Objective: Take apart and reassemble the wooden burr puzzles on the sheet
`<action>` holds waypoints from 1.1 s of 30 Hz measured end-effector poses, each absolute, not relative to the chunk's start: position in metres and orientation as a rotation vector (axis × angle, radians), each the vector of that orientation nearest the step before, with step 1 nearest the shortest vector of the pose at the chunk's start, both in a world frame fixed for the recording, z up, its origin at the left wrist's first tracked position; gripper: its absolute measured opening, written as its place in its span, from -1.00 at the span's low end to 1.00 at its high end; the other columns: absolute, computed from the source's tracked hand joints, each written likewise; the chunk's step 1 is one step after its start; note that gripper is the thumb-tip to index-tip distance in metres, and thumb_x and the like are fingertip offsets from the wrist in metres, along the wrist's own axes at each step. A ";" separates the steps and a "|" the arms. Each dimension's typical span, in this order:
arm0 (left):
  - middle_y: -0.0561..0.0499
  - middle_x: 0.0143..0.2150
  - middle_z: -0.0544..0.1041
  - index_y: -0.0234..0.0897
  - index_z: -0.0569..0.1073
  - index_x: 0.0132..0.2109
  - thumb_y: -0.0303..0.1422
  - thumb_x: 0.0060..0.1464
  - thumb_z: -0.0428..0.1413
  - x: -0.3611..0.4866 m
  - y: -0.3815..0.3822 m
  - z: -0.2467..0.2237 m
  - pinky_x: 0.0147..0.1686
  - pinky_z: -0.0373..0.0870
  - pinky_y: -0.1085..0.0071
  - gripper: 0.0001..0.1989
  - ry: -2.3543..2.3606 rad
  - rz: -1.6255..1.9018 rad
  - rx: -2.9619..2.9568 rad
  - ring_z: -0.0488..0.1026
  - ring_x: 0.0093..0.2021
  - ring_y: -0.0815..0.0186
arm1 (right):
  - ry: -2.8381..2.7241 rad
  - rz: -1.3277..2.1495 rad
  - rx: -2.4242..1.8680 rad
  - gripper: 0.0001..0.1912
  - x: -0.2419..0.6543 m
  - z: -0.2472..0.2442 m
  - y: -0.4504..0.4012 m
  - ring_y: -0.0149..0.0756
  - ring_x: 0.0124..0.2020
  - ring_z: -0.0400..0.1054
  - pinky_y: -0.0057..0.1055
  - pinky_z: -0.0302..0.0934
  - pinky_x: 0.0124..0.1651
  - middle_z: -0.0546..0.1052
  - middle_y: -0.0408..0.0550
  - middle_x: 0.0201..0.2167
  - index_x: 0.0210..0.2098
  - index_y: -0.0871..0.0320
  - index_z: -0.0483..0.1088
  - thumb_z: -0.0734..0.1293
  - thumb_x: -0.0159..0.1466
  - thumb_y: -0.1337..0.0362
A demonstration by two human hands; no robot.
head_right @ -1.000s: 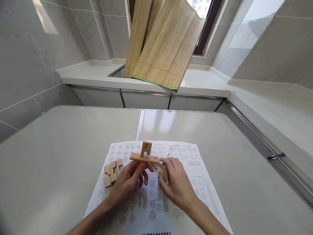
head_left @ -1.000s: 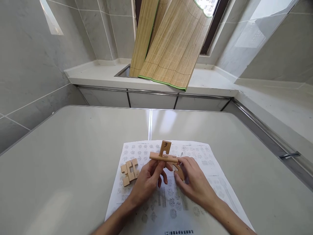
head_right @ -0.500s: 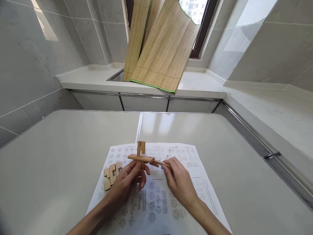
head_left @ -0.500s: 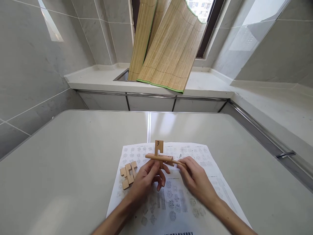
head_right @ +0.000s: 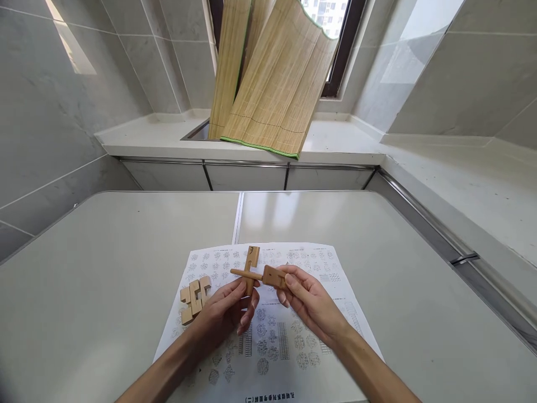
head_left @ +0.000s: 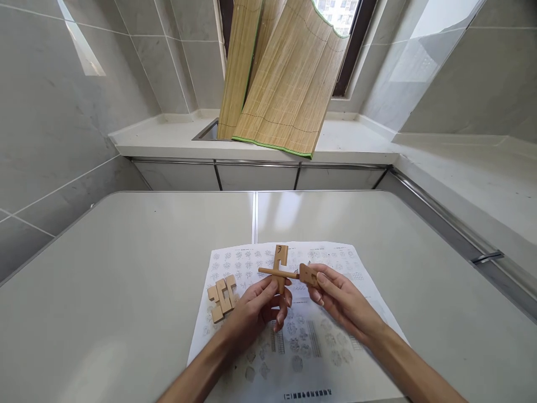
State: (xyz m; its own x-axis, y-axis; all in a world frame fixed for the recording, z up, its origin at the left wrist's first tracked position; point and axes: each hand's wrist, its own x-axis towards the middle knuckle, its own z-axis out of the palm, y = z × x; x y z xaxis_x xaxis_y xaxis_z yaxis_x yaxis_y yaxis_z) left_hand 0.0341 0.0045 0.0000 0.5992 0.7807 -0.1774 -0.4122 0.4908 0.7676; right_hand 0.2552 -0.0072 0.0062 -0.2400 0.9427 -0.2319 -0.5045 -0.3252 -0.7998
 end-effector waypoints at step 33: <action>0.01 -0.25 0.46 -0.32 0.48 -0.01 -0.07 0.45 0.07 0.037 0.001 0.009 -0.34 0.32 0.39 -0.64 0.602 0.676 0.891 0.37 -0.49 0.45 | -1.088 1.533 -1.085 -0.61 0.251 0.006 -0.014 -0.34 -0.53 0.30 -0.36 0.22 -0.39 0.53 -0.14 -0.49 -0.08 0.07 0.49 0.43 0.38 -0.12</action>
State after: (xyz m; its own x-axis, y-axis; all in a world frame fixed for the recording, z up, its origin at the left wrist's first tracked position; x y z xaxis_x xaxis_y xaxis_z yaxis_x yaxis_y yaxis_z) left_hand 0.0369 0.0006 0.0086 0.6425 0.7424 -0.1897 -0.2746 0.4542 0.8475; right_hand 0.2508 -0.0143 0.0057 -0.1739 0.9750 -0.1384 -0.1911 -0.1713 -0.9665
